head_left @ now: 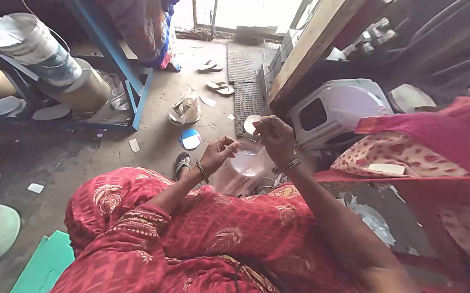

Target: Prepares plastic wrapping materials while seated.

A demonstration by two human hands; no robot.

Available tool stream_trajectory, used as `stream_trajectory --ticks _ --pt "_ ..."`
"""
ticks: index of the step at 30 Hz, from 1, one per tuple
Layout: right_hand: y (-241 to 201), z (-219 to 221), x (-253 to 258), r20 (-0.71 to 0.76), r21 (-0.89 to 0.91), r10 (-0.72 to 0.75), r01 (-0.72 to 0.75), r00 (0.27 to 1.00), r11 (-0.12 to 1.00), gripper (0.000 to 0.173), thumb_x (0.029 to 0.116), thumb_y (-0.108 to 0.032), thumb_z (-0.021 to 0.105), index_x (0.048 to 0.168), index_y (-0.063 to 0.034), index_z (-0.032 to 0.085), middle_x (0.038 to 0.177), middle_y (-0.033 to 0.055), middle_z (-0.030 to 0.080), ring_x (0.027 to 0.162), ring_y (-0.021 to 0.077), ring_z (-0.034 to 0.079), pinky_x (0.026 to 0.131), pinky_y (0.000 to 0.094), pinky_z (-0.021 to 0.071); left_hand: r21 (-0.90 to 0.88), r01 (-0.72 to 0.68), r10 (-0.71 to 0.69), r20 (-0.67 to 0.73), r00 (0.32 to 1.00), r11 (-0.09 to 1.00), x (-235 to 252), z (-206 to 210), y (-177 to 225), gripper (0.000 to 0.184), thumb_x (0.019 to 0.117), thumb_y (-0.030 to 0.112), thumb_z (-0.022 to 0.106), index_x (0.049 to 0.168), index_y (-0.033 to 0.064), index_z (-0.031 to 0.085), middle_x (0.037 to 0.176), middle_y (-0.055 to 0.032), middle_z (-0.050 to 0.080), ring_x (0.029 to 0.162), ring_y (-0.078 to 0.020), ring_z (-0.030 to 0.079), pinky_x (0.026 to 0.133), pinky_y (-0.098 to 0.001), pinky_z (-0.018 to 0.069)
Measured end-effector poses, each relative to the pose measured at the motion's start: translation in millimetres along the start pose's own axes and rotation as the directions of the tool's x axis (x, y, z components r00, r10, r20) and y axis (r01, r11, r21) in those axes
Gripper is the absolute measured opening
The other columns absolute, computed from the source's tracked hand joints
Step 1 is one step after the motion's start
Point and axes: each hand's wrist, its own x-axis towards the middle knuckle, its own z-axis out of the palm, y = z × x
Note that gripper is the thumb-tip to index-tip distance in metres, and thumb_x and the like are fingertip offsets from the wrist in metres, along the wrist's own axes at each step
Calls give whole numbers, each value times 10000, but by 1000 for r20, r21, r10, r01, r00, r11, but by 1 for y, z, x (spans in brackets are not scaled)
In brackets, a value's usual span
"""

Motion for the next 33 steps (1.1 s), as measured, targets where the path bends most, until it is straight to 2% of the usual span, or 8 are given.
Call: stream_trajectory --ticks 4,10,14,17,21,24,30,33 --pt "6 6 -1 11 53 1 -1 1000 999 176 1002 -168 645 1061 -8 688 828 -7 711 644 8 621 581 193 531 36 5 -5 -11 1000 999 -2 0 3 181 1031 160 615 1063 -19 620 908 -57 680 769 -84 667 765 -271 585" --pt "7 13 -7 75 43 -19 16 997 999 181 999 -160 644 1061 4 689 832 0 708 656 17 636 604 204 556 285 -215 222 7 975 934 -4 -2 -2 367 1079 264 510 902 -19 664 736 -41 672 684 -76 639 697 -276 549" --pt "3 13 -7 73 34 -25 23 997 999 172 1005 -141 633 1051 18 683 805 23 692 630 28 617 578 198 531 199 -113 127 -59 990 973 -6 -3 3 545 1114 364 363 776 32 632 672 6 626 649 -48 619 682 -266 549" --pt "10 8 -1 52 40 -12 9 999 999 193 1018 -188 621 1045 -6 678 794 -7 693 629 25 610 577 207 525 105 -49 51 -11 999 993 -5 -7 4 730 1103 513 214 853 -5 663 770 -49 693 741 -105 677 787 -324 584" --pt "8 4 1 47 47 55 -57 997 997 201 1017 -195 619 1064 -7 670 805 -7 689 642 22 611 581 206 521 36 -61 59 55 997 997 -5 -7 7 489 1118 353 333 1117 -19 650 958 -48 713 782 -86 688 779 -292 599" --pt "8 5 1 47 55 58 -60 997 997 181 1014 -182 621 1067 -17 677 810 -16 692 634 12 602 574 197 511 18 -91 90 57 994 996 -4 -5 5 233 1068 152 535 1107 -33 671 918 -54 733 763 -89 699 761 -276 603" --pt "11 -1 3 17 6 5 -5 1000 1000 183 1009 -159 623 1073 7 669 818 -3 689 654 3 616 594 186 528 -16 -95 96 116 989 995 -3 -4 5 229 1054 82 544 1194 -47 671 973 -75 747 780 -94 711 770 -270 607" --pt "6 -4 -2 41 -33 32 -31 999 999 187 1017 -177 625 1110 -20 669 823 15 693 635 25 611 580 199 518 -8 -92 92 109 990 996 -4 -2 5 177 1022 47 591 1130 -50 691 915 -66 751 764 -87 712 763 -265 609"
